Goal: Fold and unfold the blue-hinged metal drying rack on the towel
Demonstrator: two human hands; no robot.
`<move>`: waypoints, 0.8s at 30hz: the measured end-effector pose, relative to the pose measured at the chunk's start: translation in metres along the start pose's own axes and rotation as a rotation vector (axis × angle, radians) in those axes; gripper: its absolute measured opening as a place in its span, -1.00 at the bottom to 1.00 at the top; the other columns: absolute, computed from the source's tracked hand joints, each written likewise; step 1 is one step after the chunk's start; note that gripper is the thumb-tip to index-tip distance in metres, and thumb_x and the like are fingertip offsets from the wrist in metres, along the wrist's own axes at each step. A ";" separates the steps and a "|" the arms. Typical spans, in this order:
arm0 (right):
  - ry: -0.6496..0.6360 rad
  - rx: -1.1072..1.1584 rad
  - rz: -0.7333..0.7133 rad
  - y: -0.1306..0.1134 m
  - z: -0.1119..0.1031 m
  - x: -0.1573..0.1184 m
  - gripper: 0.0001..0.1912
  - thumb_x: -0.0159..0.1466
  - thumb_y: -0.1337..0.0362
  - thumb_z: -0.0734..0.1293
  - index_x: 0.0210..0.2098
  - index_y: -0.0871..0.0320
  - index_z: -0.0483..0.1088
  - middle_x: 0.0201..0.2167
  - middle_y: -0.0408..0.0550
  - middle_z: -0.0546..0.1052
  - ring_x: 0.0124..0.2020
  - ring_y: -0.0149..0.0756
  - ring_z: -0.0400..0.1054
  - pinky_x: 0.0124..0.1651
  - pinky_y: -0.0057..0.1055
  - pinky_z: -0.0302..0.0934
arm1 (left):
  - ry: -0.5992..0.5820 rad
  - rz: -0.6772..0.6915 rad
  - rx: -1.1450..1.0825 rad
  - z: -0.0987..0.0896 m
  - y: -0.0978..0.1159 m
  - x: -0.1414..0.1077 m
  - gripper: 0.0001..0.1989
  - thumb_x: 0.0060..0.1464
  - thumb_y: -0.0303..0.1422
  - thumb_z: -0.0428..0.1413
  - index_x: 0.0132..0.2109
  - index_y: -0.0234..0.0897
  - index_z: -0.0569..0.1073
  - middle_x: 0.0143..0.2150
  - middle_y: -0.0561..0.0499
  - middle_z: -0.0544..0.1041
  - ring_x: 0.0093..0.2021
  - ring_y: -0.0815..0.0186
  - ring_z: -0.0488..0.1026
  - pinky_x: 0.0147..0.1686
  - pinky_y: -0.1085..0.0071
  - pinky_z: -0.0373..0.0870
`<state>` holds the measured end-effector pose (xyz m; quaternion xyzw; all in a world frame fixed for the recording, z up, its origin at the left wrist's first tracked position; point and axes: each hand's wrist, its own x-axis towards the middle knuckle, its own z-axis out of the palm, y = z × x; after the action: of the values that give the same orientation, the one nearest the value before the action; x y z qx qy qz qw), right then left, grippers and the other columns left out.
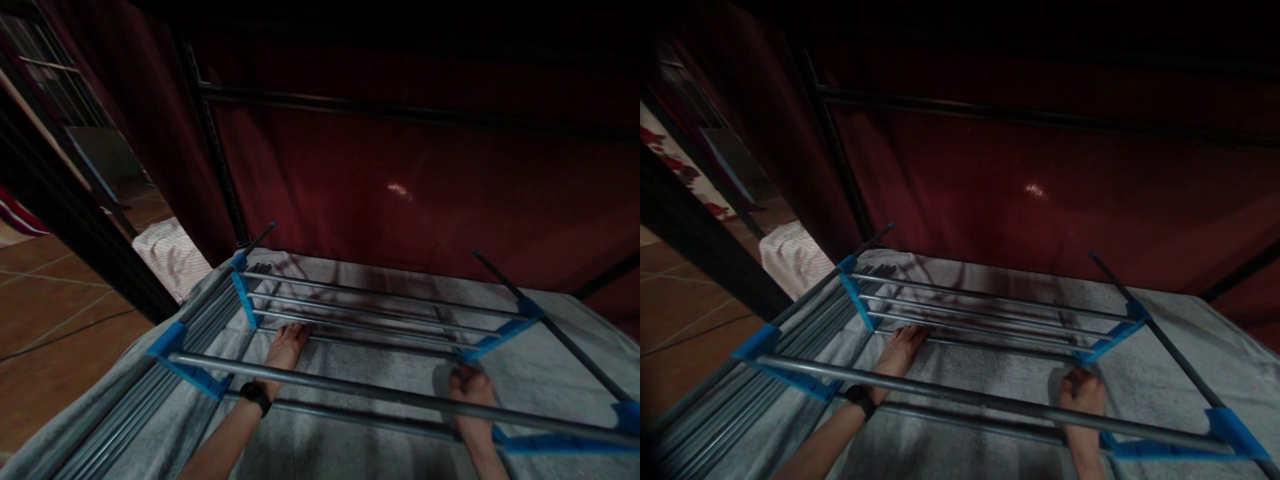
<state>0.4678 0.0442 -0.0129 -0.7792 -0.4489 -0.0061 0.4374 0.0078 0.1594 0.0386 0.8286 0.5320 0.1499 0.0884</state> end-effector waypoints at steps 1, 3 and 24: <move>-0.030 -0.005 -0.093 -0.009 0.005 -0.012 -0.74 0.24 0.03 0.25 -0.22 0.03 0.44 -0.30 0.11 0.55 -0.20 0.20 0.53 -0.02 0.24 0.46 | -0.003 0.003 -0.002 -0.001 0.000 0.002 -0.48 0.33 -0.60 -0.05 0.25 -0.16 0.60 0.26 -0.18 0.62 0.29 0.03 0.52 0.35 0.05 0.40; -0.155 0.064 -0.282 -0.032 0.023 -0.034 -0.67 0.36 0.08 0.22 0.00 -0.01 0.50 -0.07 0.13 0.63 0.01 0.20 0.57 0.12 0.23 0.48 | -0.009 0.001 -0.003 -0.003 0.001 0.004 -0.52 0.35 -0.59 -0.06 0.19 -0.15 0.61 0.19 -0.16 0.64 0.25 0.03 0.52 0.37 0.04 0.37; -0.436 0.091 -0.763 -0.133 0.126 -0.041 -0.45 0.42 0.44 0.17 0.12 -0.18 0.64 0.03 -0.06 0.70 0.10 0.02 0.60 0.14 0.02 0.52 | 0.514 -0.702 -0.175 -0.001 -0.040 -0.041 -0.68 0.39 -0.32 -0.09 0.09 -0.28 0.49 0.01 -0.28 0.57 0.10 -0.09 0.55 0.14 -0.10 0.57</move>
<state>0.3013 0.1312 -0.0175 -0.5208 -0.7860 0.0172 0.3326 -0.0424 0.1385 0.0207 0.5231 0.7710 0.3566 0.0687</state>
